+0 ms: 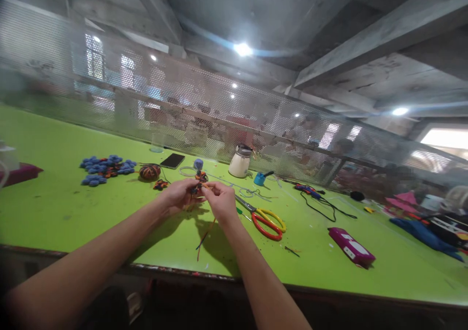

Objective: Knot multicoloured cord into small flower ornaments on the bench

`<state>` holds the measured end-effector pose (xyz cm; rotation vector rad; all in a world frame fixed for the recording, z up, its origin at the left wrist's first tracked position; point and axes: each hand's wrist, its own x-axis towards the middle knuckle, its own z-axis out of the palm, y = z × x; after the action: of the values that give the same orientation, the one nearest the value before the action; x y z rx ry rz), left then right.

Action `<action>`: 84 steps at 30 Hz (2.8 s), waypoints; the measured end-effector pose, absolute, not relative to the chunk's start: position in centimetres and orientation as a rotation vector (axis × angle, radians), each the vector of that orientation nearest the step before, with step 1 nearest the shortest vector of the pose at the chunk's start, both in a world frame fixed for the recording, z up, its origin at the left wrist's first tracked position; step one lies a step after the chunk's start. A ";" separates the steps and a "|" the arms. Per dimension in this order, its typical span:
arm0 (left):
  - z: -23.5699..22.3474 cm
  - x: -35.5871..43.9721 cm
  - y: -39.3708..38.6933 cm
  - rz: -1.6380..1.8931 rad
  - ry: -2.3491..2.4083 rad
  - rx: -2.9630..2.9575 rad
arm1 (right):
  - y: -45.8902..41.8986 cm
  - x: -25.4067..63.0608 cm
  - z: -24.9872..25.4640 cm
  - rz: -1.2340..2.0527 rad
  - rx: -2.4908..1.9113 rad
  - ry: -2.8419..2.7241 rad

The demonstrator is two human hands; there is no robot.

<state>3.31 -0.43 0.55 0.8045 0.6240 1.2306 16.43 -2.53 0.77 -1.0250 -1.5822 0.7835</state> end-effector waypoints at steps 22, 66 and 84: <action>1.2 2.9 -1.2 1.059 0.899 1.089 | -1.7 17.1 0.1 0.470 -1.095 -1.725; 0.8 3.5 -1.0 1.041 0.798 1.124 | -0.9 19.7 1.4 1.163 -1.090 -1.427; -1.3 3.8 0.8 1.127 0.935 1.429 | -2.9 17.9 2.8 0.925 -1.294 -1.603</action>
<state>3.78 0.82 -1.25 1.4293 0.9346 1.1270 17.92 -2.88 2.81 -1.2936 -1.6027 0.9253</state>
